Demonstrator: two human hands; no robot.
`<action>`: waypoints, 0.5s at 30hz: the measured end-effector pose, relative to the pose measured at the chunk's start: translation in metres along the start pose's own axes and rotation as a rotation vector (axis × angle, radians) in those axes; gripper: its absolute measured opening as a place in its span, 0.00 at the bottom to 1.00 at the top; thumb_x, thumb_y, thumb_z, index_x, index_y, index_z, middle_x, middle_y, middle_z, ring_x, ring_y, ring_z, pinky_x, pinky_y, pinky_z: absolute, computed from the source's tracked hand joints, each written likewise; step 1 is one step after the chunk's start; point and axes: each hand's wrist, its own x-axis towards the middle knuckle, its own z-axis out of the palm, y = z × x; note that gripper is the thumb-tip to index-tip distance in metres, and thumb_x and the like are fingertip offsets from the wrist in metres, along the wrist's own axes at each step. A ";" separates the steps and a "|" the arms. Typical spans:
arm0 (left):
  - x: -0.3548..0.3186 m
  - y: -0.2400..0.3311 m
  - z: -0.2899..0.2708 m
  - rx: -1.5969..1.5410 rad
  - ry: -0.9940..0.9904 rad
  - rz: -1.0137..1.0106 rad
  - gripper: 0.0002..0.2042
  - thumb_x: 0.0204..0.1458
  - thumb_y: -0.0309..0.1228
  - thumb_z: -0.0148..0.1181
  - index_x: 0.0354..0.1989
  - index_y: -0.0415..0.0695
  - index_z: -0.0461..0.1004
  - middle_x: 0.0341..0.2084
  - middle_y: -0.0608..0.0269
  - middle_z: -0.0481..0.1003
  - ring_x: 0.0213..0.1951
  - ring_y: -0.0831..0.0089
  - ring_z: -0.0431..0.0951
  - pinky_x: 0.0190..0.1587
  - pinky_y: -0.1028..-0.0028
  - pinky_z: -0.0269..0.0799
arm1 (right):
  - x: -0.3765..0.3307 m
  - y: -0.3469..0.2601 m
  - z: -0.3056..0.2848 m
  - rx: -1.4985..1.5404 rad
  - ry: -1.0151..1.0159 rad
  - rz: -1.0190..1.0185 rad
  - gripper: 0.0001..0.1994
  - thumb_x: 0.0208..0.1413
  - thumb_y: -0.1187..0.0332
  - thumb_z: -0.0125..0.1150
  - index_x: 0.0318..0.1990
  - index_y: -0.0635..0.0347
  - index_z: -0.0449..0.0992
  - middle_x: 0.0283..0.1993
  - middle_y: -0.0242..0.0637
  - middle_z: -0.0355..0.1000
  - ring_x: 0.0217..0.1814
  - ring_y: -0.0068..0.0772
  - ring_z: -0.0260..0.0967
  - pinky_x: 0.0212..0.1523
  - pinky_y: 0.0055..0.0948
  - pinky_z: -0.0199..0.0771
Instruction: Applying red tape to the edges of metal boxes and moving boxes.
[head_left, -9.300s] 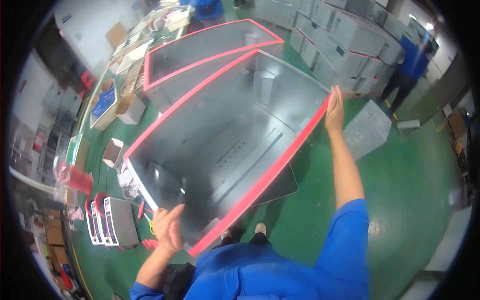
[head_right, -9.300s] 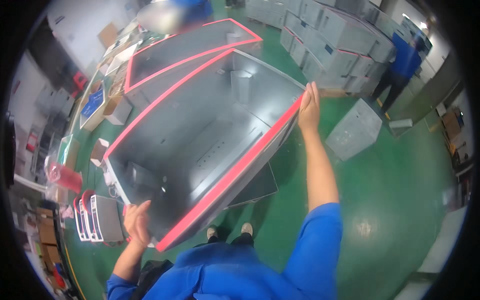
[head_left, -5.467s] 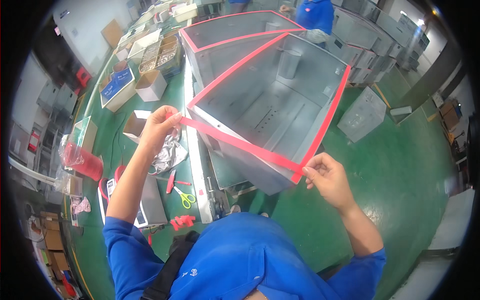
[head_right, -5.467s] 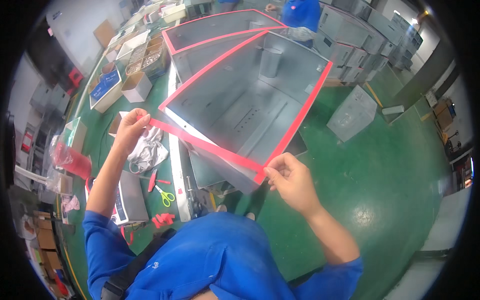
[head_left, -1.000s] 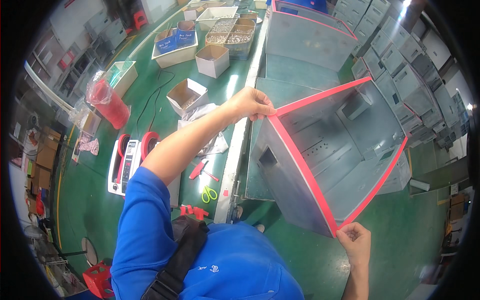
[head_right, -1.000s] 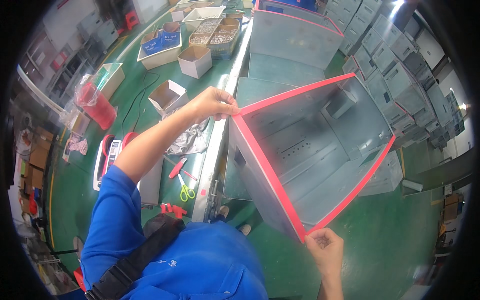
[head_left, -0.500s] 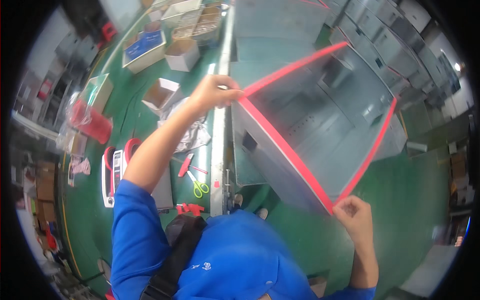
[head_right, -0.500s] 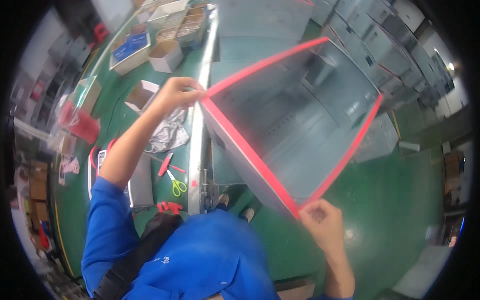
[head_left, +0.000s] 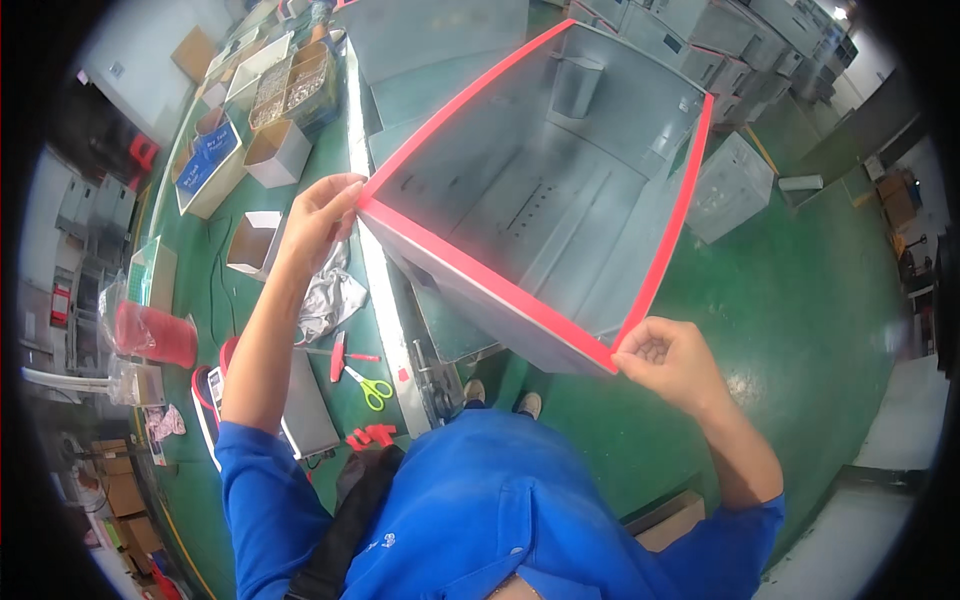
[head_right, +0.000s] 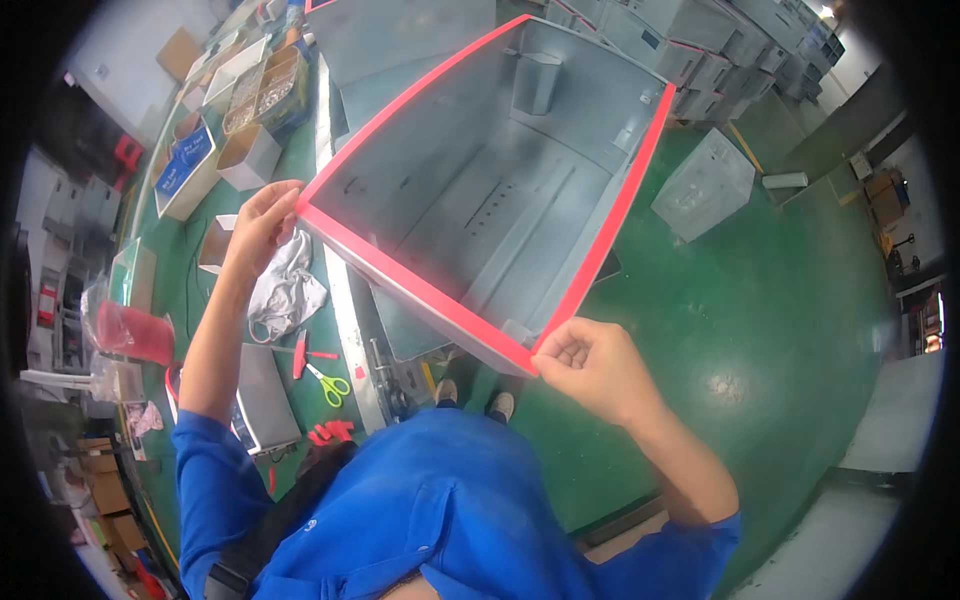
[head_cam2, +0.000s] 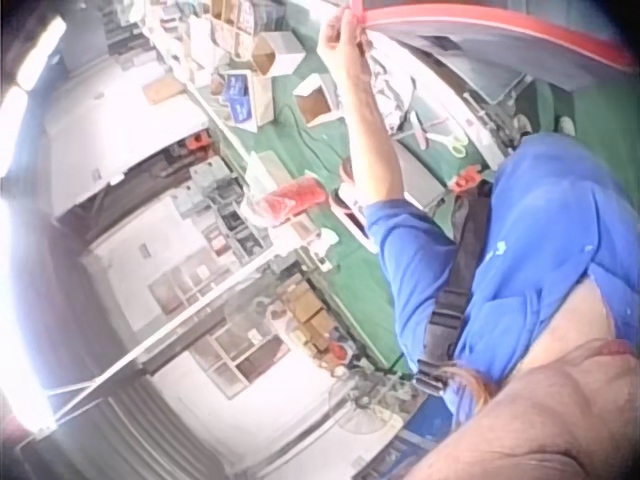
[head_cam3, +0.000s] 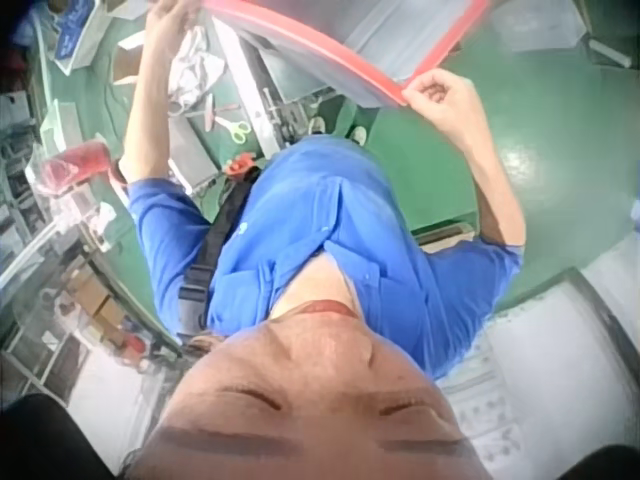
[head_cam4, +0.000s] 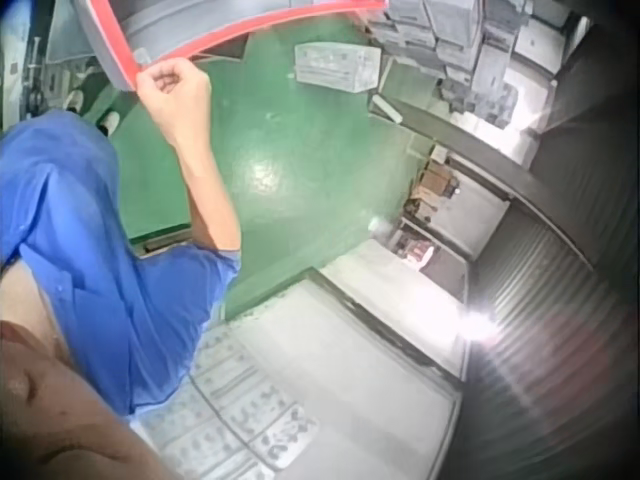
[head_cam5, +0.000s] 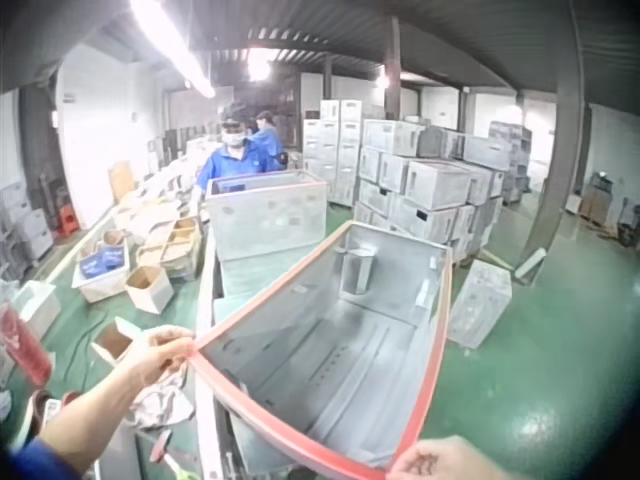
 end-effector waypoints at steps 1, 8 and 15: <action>0.001 0.000 0.002 0.041 0.005 0.010 0.13 0.45 0.28 0.61 0.38 0.36 0.71 0.23 0.68 0.70 0.18 0.86 0.62 0.19 0.86 0.52 | 0.001 0.000 0.000 -0.005 -0.002 -0.005 0.07 0.42 0.69 0.61 0.25 0.64 0.73 0.20 0.29 0.70 0.22 0.15 0.64 0.24 0.17 0.65; -0.001 -0.008 0.006 0.017 0.048 0.050 0.12 0.44 0.29 0.61 0.37 0.36 0.71 0.23 0.68 0.71 0.18 0.86 0.62 0.18 0.86 0.52 | 0.010 -0.006 -0.013 -0.004 -0.066 -0.003 0.07 0.42 0.69 0.60 0.24 0.65 0.73 0.19 0.30 0.69 0.21 0.16 0.64 0.22 0.17 0.63; -0.006 -0.014 0.009 -0.062 0.117 0.083 0.13 0.44 0.28 0.62 0.37 0.37 0.71 0.25 0.67 0.71 0.20 0.86 0.63 0.19 0.85 0.53 | 0.022 -0.020 -0.029 -0.109 -0.082 -0.012 0.06 0.44 0.70 0.59 0.24 0.63 0.72 0.21 0.27 0.67 0.21 0.12 0.60 0.22 0.13 0.60</action>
